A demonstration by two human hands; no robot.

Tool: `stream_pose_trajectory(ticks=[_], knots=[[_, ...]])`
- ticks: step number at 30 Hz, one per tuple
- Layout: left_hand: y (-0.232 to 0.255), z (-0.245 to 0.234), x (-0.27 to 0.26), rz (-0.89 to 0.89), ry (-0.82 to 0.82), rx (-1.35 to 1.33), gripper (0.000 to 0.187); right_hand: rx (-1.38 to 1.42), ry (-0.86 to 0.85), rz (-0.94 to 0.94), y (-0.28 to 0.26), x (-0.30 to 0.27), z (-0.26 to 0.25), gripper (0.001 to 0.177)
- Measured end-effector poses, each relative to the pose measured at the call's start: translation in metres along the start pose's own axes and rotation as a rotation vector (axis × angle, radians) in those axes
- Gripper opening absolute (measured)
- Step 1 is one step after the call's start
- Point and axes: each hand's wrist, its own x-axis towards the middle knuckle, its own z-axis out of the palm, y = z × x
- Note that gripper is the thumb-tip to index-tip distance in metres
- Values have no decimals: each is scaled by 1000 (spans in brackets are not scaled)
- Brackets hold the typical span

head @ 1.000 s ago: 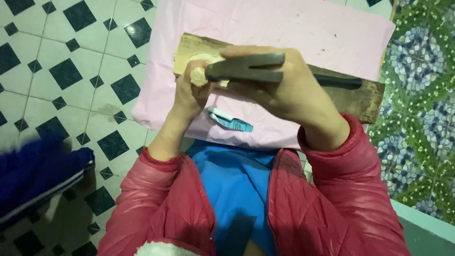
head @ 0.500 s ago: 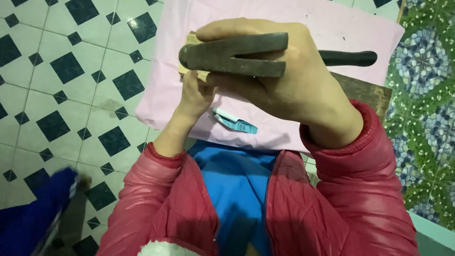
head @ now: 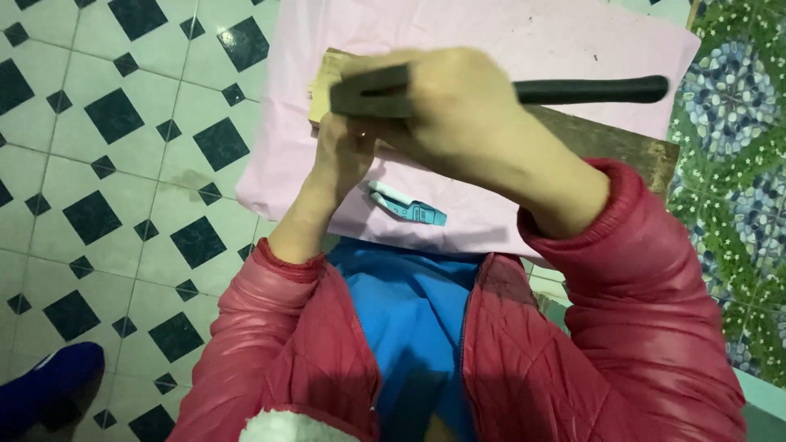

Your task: The person carves a turtle design into a wooden block using a hammer and a small chisel.

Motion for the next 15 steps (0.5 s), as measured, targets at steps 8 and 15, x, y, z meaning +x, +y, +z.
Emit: stream_pose_trajectory(ticks=[8, 15], knots=[[31, -16, 3, -231, 164, -555, 32, 117, -29, 67, 0, -17, -25, 31], [28, -8, 10, -65, 154, -266, 37, 142, 22, 75, 10, -31, -38, 39]])
